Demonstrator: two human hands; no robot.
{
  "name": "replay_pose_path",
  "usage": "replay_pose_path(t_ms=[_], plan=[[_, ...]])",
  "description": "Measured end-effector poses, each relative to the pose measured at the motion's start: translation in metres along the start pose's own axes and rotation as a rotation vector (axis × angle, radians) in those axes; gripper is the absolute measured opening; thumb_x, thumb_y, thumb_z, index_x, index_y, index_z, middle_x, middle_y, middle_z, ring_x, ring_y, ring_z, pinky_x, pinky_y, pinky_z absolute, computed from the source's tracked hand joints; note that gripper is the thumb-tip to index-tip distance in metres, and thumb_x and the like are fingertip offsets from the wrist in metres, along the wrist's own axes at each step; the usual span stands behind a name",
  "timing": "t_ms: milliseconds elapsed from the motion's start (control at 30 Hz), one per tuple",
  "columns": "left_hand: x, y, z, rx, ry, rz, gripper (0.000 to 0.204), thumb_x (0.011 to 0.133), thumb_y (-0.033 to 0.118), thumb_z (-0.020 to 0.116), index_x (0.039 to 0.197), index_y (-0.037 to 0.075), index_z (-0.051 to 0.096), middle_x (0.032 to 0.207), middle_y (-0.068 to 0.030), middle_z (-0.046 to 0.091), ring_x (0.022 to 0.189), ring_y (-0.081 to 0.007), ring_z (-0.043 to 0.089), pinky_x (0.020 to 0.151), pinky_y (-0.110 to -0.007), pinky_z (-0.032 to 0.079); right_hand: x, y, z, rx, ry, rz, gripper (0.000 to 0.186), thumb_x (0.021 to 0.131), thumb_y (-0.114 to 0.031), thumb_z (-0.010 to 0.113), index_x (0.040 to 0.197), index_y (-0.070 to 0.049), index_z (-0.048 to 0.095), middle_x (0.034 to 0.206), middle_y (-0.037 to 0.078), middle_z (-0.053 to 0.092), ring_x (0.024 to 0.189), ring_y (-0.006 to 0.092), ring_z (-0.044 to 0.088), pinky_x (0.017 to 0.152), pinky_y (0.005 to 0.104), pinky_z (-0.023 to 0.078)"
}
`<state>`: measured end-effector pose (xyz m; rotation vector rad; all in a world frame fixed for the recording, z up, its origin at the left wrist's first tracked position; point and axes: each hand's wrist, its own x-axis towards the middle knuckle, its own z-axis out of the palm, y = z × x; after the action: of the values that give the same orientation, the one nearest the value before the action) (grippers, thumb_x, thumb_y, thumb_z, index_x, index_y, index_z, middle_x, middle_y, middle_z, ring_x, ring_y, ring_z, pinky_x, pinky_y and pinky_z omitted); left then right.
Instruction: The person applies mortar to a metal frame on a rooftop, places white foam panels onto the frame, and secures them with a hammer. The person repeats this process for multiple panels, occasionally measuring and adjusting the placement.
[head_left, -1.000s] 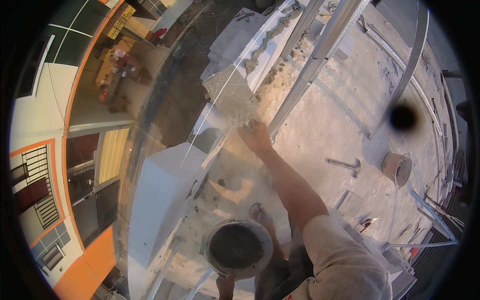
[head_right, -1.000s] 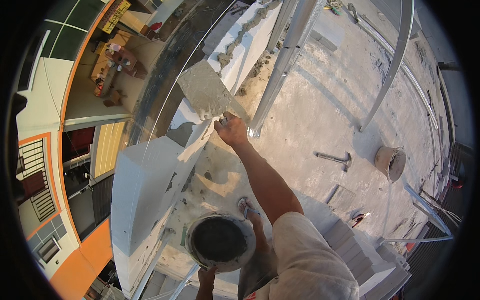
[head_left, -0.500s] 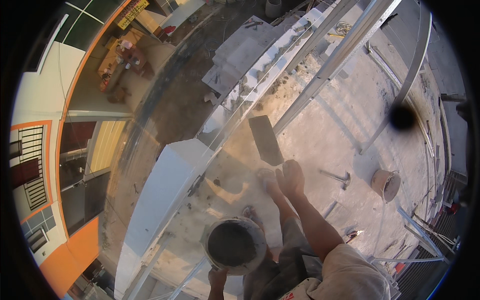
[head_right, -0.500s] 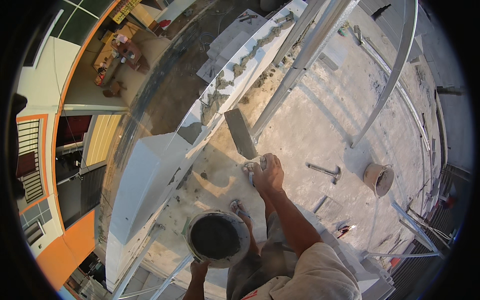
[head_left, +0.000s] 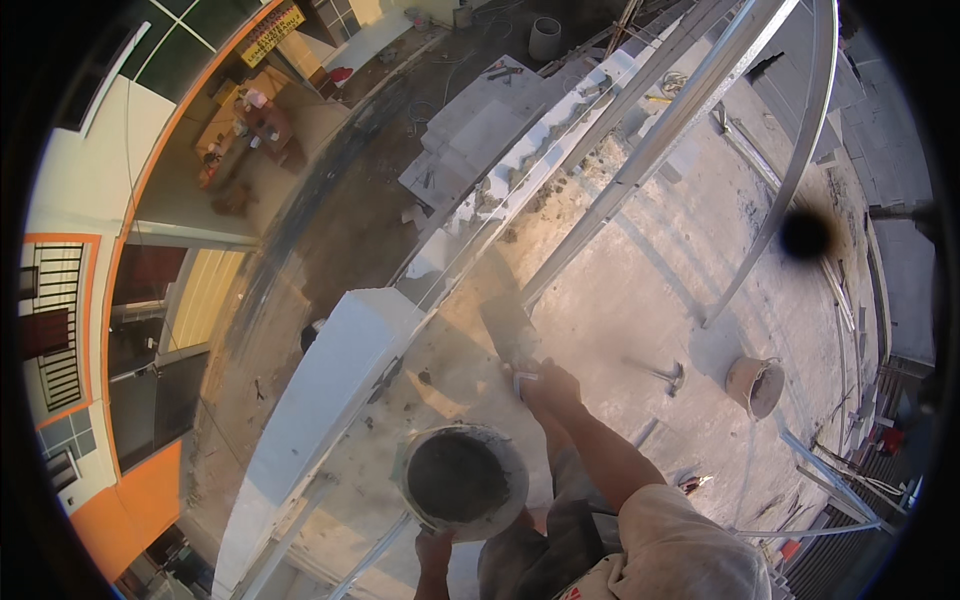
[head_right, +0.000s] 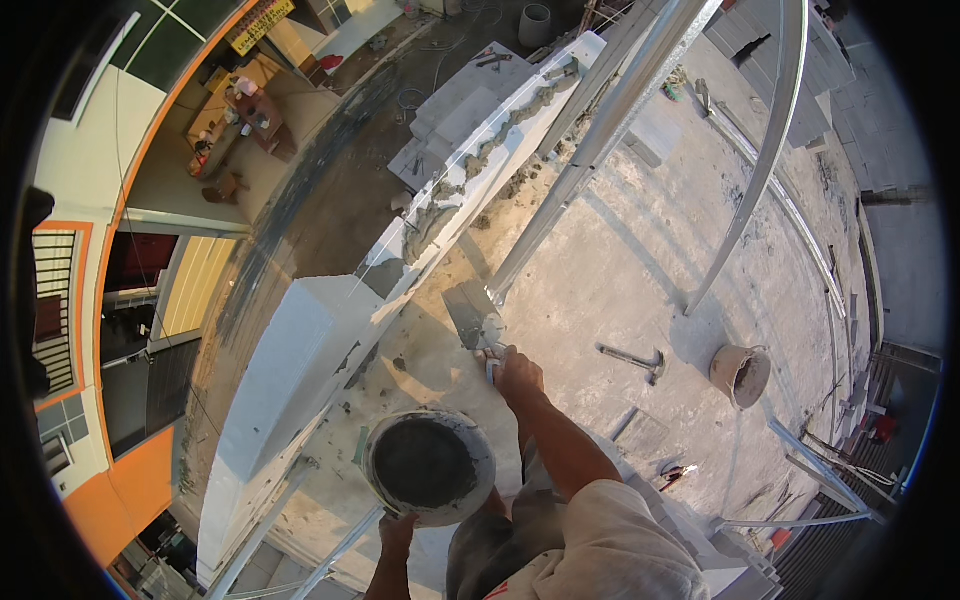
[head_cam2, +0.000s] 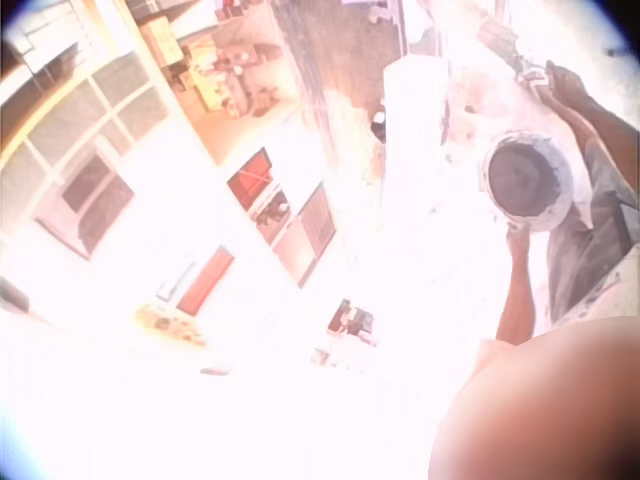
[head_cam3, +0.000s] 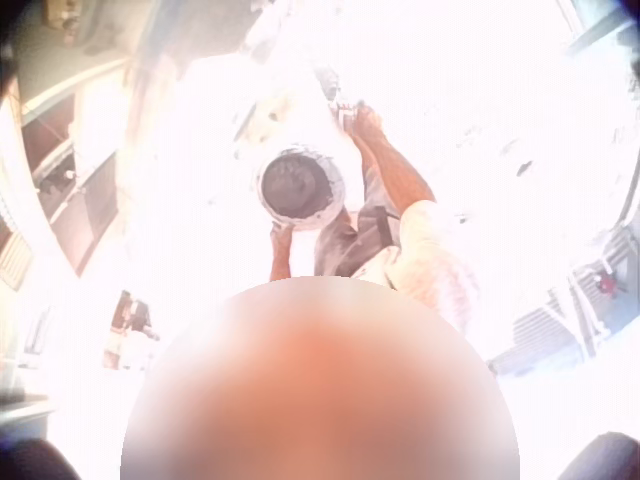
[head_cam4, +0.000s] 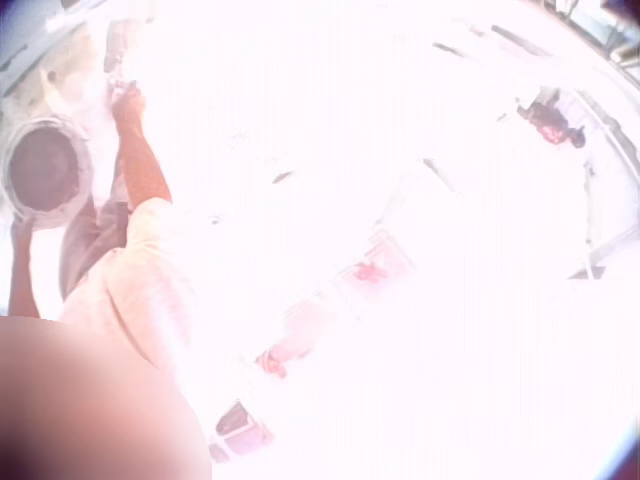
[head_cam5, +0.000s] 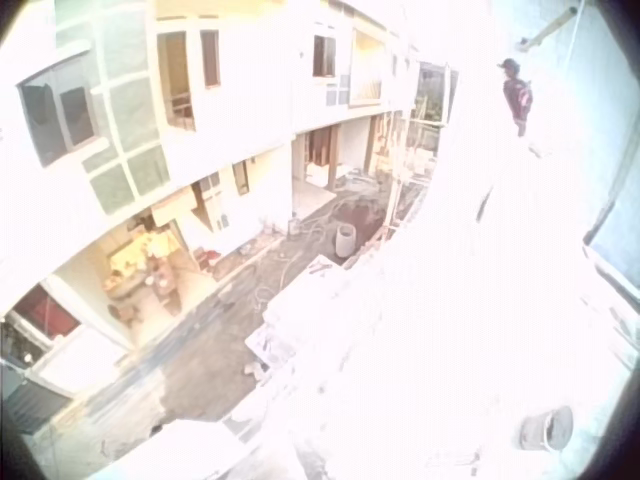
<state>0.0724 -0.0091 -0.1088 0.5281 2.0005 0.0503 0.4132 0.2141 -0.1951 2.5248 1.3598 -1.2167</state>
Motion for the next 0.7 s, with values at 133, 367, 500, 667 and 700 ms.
replay_pose_path(t_ms=[133,367,500,667,700], plan=[[-0.009,0.015,-0.004,0.007,0.011,-0.068,0.039,0.067,0.018,0.077,0.098,-0.006,0.069,0.092,-0.0184,0.072,0.088,-0.0304,0.069,0.076,-0.04,0.051,-0.049,-0.005,-0.05,0.15,0.082,-0.007,0.035,0.086,-0.031,0.061,0.101,-0.001,0.051,0.091,0.029,0.065,0.087,0.0454,0.065,0.077,0.0516,0.051],[-0.018,0.03,-0.006,0.101,0.083,0.004,0.042,0.065,0.023,0.076,0.095,-0.005,0.07,0.09,-0.0207,0.071,0.089,-0.0338,0.069,0.078,-0.042,0.052,0.065,-0.087,-0.16,0.213,0.248,-0.113,0.038,0.083,-0.024,0.058,0.111,-0.001,0.05,0.092,0.03,0.065,0.092,0.0459,0.064,0.081,0.0519,0.05],[-0.018,0.032,0.0,0.246,0.092,-0.034,0.045,0.065,0.029,0.074,0.095,-0.004,0.07,0.093,-0.0232,0.071,0.093,-0.0364,0.068,0.081,-0.043,0.051,0.059,-0.1,-0.146,0.063,0.022,-0.195,0.04,0.08,-0.018,0.061,0.111,0.003,0.048,0.094,0.031,0.065,0.092,0.0452,0.065,0.084,0.0519,0.051],[-0.013,0.047,0.009,0.222,0.02,-0.045,0.049,0.066,0.033,0.075,0.099,-0.002,0.07,0.096,-0.0222,0.071,0.097,-0.0368,0.067,0.084,-0.044,0.051,0.009,-0.111,-0.105,-0.061,-0.177,-0.318,0.033,0.081,-0.012,0.058,0.108,0.002,0.047,0.092,0.027,0.066,0.089,0.0432,0.066,0.083,0.0508,0.052],[-0.013,0.05,0.012,0.207,0.0,-0.029,0.049,0.067,0.034,0.075,0.101,-0.001,0.069,0.097,-0.0218,0.071,0.097,-0.0367,0.067,0.084,-0.044,0.051,0.002,-0.114,-0.098,-0.116,-0.226,-0.35,0.032,0.081,-0.012,0.058,0.108,0.001,0.047,0.091,0.026,0.066,0.088,0.0431,0.066,0.082,0.05,0.052]])
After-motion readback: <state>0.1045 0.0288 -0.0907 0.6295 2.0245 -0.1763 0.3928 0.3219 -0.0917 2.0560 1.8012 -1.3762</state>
